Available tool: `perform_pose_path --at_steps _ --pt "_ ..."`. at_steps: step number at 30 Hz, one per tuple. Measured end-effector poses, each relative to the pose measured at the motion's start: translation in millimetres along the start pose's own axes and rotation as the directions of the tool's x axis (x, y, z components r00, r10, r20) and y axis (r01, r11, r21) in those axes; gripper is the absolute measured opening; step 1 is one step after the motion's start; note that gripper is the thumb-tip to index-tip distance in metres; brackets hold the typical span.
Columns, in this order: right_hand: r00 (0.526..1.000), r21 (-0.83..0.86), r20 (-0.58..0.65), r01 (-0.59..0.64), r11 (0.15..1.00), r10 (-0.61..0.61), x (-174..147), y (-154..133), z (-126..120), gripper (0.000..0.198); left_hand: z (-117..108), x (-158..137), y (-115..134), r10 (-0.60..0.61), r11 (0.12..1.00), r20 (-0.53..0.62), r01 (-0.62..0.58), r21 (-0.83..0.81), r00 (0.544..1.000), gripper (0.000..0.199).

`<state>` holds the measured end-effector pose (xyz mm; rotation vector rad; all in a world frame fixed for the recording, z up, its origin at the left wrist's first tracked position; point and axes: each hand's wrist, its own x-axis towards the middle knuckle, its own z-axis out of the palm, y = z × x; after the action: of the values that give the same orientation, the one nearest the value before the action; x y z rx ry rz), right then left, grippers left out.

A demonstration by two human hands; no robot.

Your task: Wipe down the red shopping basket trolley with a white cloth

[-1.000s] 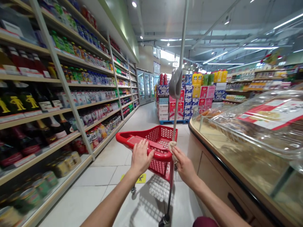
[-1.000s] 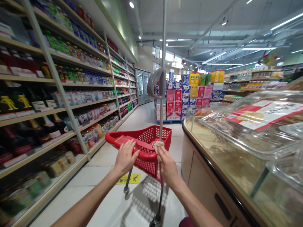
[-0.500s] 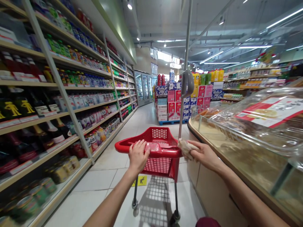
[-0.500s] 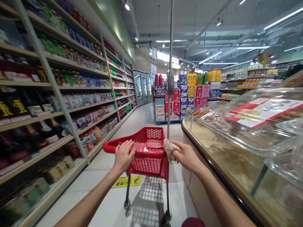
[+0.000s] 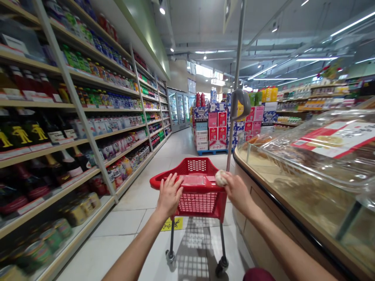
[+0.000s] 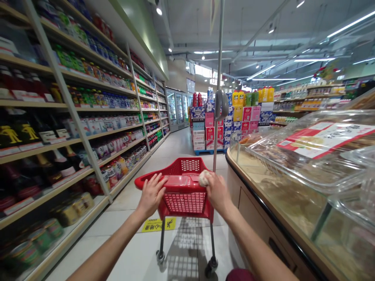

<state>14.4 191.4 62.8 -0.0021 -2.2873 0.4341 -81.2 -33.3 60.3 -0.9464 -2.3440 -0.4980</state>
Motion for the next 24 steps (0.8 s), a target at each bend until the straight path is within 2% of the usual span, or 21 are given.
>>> perform_pose_path --at_steps 2,3,7,9,13,15,16,19,21,24 --pt "0.994 -0.039 -0.038 -0.107 0.994 0.105 1 12 -3 0.042 2 -3 -3 -0.042 0.999 -0.034 0.042 0.010 0.999 0.036" --pt "0.993 -0.040 -0.044 -0.115 0.993 0.113 0 11 1 0.043 4 -4 -2 -0.052 0.999 -0.040 0.052 0.007 0.998 0.036" --pt "0.997 0.019 -0.038 0.068 0.997 -0.067 -4 -20 28 0.045 11 -3 6 -0.049 0.999 -0.034 0.049 0.001 0.998 0.037" --pt "0.996 0.021 -0.016 0.088 0.996 -0.087 -4 -22 27 0.045 12 -3 9 -0.035 0.999 -0.030 0.035 0.005 0.999 0.038" --pt "0.992 -0.109 0.014 -0.122 0.986 0.125 4 3 0 0.041 13 -5 12 -0.007 1.000 -0.032 0.008 0.018 0.999 0.038" --pt "0.986 -0.129 0.012 -0.165 0.978 0.168 8 0 -1 0.040 15 -5 14 -0.010 0.999 -0.049 0.012 0.034 0.999 0.038" --pt "0.990 -0.112 0.018 -0.135 0.985 0.138 8 -7 3 0.041 16 -4 15 -0.010 0.999 -0.054 0.012 0.040 0.999 0.038" --pt "0.997 -0.020 0.043 0.067 0.998 -0.066 5 -31 21 0.043 16 -5 13 0.021 0.999 -0.040 -0.020 0.045 0.999 0.041" --pt "0.992 0.010 0.064 0.110 0.994 -0.110 3 -31 24 0.043 15 -6 8 0.056 0.998 -0.024 -0.055 0.037 0.998 0.044" --pt "0.997 -0.033 0.047 -0.061 0.998 0.062 4 -12 15 0.044 13 -8 3 0.069 0.997 -0.026 -0.069 0.017 0.997 0.045"
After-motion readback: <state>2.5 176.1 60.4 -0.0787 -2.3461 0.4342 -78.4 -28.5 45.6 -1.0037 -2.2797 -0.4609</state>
